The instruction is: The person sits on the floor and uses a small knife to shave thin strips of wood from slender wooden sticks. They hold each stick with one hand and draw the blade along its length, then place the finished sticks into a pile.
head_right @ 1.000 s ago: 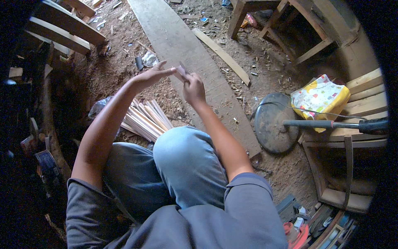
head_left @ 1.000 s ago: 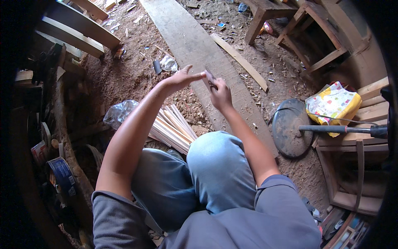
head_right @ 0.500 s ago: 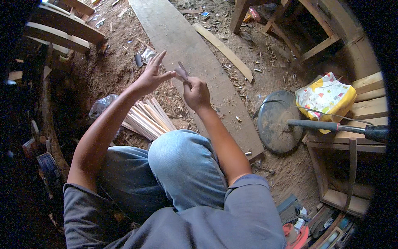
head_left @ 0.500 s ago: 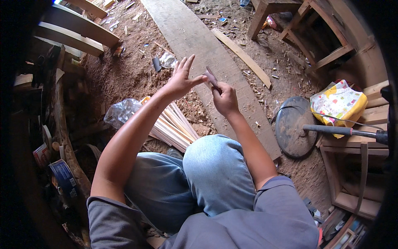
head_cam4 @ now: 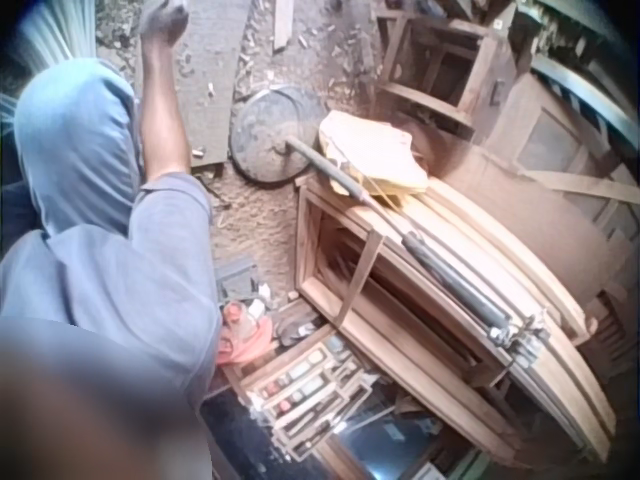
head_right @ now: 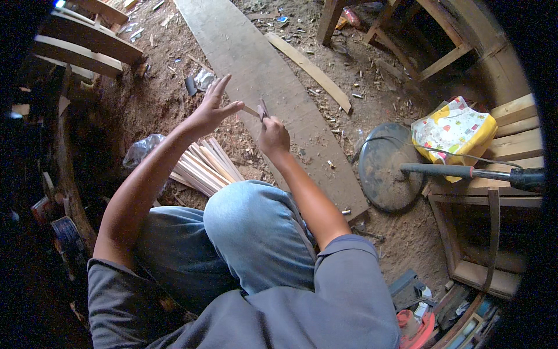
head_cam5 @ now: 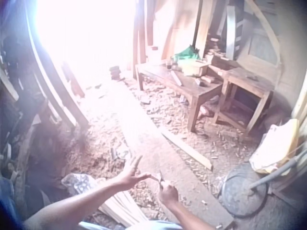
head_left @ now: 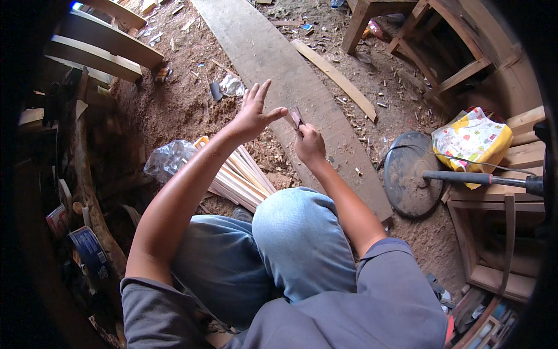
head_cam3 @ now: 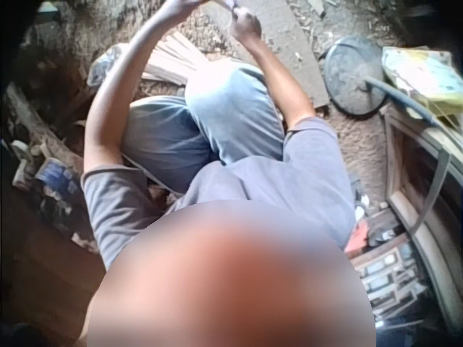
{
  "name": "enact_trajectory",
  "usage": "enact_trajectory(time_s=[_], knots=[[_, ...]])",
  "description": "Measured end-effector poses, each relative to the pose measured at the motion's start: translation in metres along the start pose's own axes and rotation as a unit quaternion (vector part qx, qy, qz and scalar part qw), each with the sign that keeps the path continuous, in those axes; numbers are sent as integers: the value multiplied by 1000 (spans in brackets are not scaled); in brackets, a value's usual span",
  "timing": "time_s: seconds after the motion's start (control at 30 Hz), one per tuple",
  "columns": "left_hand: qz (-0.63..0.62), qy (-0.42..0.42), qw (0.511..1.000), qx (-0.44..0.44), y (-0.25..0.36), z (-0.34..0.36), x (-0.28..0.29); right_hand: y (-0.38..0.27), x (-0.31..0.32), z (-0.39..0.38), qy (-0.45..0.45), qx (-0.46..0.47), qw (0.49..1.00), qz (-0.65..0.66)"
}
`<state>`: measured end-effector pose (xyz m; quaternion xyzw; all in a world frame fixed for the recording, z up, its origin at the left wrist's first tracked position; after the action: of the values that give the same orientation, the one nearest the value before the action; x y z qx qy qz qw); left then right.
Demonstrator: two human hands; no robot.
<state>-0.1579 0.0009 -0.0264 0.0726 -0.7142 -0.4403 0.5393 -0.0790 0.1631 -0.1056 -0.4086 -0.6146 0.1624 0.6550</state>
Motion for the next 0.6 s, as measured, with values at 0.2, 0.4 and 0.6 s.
enact_trajectory(time_s=[0.2, 0.4, 0.6], knots=[[-18, 29, 999, 16, -7, 5, 6, -10, 1, -11, 62, 167, 971, 158], [-47, 25, 998, 17, -9, 5, 4, -13, 1, -1, 43, 55, 995, 70], [-80, 19, 996, 34, -18, 7, 5, -22, 1, -2, 79, 180, 959, 203]])
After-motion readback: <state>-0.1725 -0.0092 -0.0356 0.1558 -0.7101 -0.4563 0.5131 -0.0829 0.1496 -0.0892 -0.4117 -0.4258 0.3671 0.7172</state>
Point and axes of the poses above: each hand's wrist, its own z-axis towards the middle knuckle, its own x-axis out of the back of the hand, y = z × x, the point moved 1 cm from there along z, towards the middle knuckle, and after that the axes turned 11 degrees about -x, right-handed, at the moved point
